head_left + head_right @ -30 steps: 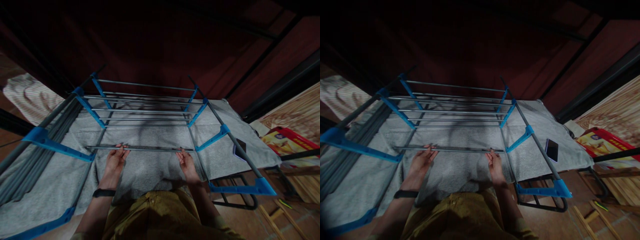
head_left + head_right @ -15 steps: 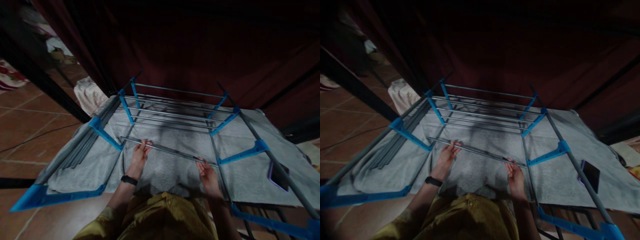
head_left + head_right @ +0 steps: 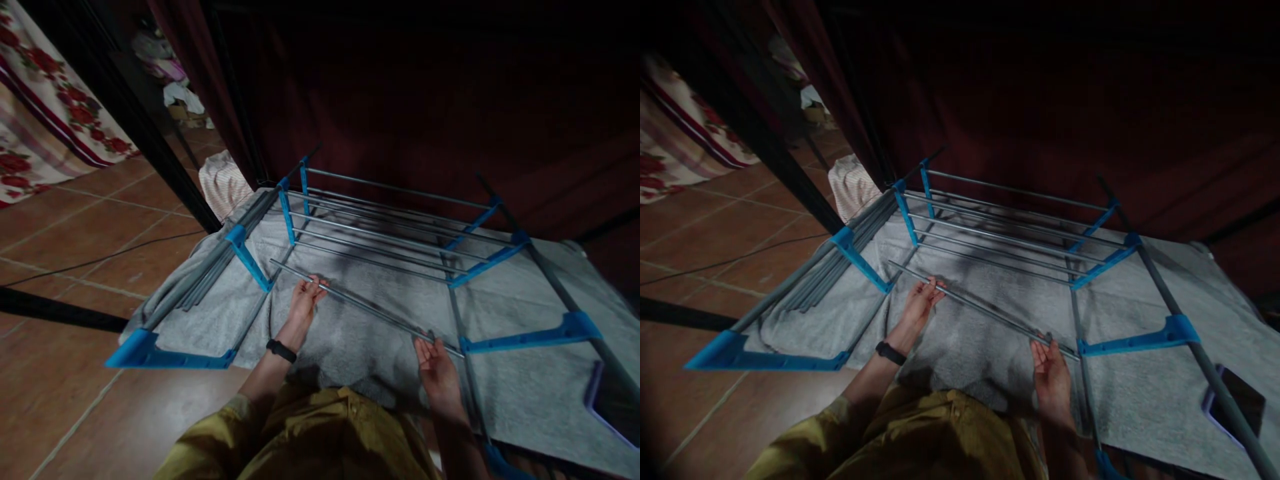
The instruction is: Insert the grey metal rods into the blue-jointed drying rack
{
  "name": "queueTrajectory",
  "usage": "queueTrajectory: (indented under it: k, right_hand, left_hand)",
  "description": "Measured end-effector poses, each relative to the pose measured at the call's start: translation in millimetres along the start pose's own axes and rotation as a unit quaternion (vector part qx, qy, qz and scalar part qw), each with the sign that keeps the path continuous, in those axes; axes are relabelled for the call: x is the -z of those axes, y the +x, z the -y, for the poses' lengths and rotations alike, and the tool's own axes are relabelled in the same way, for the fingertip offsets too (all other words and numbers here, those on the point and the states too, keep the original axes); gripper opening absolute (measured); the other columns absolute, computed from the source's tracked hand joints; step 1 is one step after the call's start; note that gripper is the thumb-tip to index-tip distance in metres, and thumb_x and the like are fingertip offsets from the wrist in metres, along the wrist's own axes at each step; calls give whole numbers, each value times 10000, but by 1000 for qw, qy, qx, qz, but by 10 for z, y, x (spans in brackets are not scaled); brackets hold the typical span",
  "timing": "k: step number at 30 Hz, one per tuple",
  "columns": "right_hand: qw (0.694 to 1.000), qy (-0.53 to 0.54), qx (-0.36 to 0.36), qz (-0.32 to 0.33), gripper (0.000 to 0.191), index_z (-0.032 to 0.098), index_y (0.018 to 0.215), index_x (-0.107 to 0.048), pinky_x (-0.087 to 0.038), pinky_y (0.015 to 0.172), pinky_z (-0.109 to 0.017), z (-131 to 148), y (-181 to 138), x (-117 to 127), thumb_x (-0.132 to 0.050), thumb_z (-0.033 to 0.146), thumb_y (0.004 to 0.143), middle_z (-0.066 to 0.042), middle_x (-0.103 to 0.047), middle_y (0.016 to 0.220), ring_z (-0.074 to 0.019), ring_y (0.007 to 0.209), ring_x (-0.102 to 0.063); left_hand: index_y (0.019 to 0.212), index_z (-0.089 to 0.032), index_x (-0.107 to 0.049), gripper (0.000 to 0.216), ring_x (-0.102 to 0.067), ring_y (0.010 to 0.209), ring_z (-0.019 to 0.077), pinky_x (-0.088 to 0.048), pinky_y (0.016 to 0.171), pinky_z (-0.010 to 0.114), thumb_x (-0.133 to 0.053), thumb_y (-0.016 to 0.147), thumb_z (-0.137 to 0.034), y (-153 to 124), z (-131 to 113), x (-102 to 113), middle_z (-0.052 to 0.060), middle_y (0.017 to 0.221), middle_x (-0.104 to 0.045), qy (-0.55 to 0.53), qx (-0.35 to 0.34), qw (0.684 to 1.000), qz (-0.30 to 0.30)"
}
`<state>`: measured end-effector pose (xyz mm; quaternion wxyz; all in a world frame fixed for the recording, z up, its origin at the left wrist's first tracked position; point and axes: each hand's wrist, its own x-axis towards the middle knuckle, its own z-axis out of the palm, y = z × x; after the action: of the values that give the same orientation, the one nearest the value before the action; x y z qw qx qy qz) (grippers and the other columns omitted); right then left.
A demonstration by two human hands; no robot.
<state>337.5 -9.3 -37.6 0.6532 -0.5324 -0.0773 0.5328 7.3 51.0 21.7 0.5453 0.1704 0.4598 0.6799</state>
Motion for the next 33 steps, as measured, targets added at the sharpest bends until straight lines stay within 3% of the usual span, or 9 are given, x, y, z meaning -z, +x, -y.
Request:
queueTrajectory:
  k: [8, 17, 24, 29, 33]
  right_hand:
    - [999, -4, -28, -37, 117, 240, 808, -658, -592, 873, -187, 28, -12, -14, -706, 344, 830, -18, -663, 858, -124, 845, -716]
    - [999, -15, -24, -27, 62, 297, 796, -649, -580, 980, -289, 39, -45, 27, -708, 319, 799, -38, -660, 861, -181, 862, -729]
    - [998, 12, -51, -21, 107, 336, 758, -646, -635, 896, -363, 84, -68, 65, -682, 236, 769, -3, -676, 805, -186, 773, -725]
    - [998, 15, -55, 22, 133, 342, 786, -672, -652, 868, -413, 72, -101, 58, -709, 223, 741, 25, -721, 814, -179, 772, -736]
    - [992, 53, -74, 85, 182, 333, 796, -687, -660, 797, -337, -13, -144, -32, -748, 176, 728, 46, -754, 824, -156, 773, -748]
  left_hand:
    - [911, -190, -619, 331, -702, 825, 158, -547, 777, 288, -833, 734, -371, -61, -87, -98, 37, 860, -728, 5, -9, 1000, 15]
    - [981, -188, -601, 386, -709, 824, 178, -542, 793, 322, -827, 727, -372, -137, -192, -265, 46, 867, -735, 16, -15, 999, 41]
    - [1018, -199, -582, 380, -700, 869, 197, -526, 767, 317, -785, 761, -390, -269, -296, -557, 37, 863, -720, 46, -33, 994, 96]
    - [1051, -205, -580, 336, -683, 850, 179, -517, 787, 310, -739, 807, -373, -388, -376, -773, 38, 883, -718, 75, -61, 986, 137]
    - [1078, -216, -565, 316, -683, 895, 188, -519, 826, 330, -711, 831, -348, -495, -369, -907, 38, 902, -711, 85, -69, 981, 163]
